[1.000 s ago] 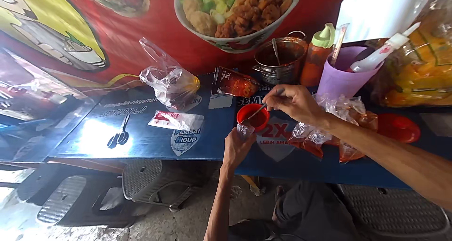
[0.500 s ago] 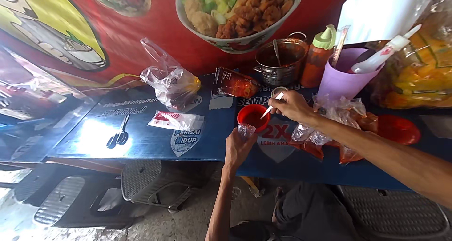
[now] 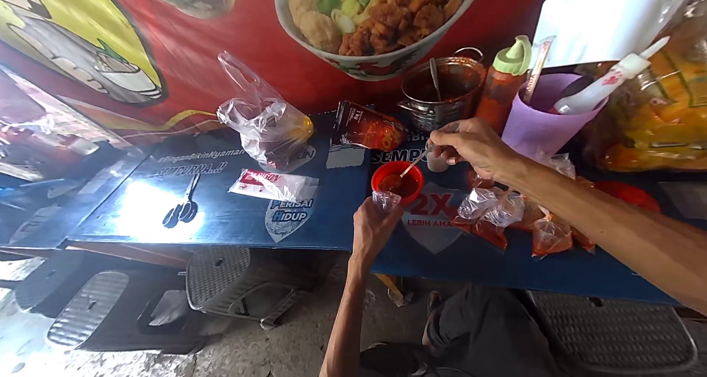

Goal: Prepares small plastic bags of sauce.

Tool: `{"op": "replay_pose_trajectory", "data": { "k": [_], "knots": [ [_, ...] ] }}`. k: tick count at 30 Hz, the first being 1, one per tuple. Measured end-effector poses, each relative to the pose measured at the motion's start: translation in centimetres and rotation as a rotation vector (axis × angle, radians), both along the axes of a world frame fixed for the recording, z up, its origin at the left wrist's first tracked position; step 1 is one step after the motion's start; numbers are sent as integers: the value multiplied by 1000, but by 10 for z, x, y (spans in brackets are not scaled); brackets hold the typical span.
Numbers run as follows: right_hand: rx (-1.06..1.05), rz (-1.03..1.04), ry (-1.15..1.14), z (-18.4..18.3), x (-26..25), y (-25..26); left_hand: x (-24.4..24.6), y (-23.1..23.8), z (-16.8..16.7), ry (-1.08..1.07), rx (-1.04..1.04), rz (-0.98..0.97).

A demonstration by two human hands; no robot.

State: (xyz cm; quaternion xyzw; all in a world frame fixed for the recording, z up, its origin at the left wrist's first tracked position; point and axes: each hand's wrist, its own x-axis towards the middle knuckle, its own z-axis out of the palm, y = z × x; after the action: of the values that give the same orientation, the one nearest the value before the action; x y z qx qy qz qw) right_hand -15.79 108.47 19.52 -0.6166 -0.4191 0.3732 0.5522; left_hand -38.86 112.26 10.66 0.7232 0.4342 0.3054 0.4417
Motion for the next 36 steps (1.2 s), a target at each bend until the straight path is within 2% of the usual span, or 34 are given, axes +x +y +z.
{"op": "replay_pose_trajectory", "data": {
  "k": [3,7,9,11,14,18,21,24,27,36],
  "knots": [
    [97,104,-126,1,-11,-9,0,0,1,0,2,-2],
    [478,353,-458,-5,-12,-19,1,1,-2,-6,17,3],
    [617,381,-500,-5,-6,-18,1,1,-3,-13,21,-2],
    [556,231,-474,-4,-3,-17,1,1,-4,-17,19,-2],
    [332,9,-460,-7,3,-6,1,1,-3,-14,15,-1],
    [201,56,-578,-31,4,-3,1,1,-2,-2,18,7],
    [106,57,-494,-46,-1,-3,0,0,-1,4,6,9],
    [-50,42,-249,-39,-2,4,0,0,0,16,11,3],
    [-94,-7,-71,-32,4,7,1,1,-1,6,14,-1],
    [-56,-44,-27,-8,8,7,0,1,-3,-19,22,-6]
  ]
}}
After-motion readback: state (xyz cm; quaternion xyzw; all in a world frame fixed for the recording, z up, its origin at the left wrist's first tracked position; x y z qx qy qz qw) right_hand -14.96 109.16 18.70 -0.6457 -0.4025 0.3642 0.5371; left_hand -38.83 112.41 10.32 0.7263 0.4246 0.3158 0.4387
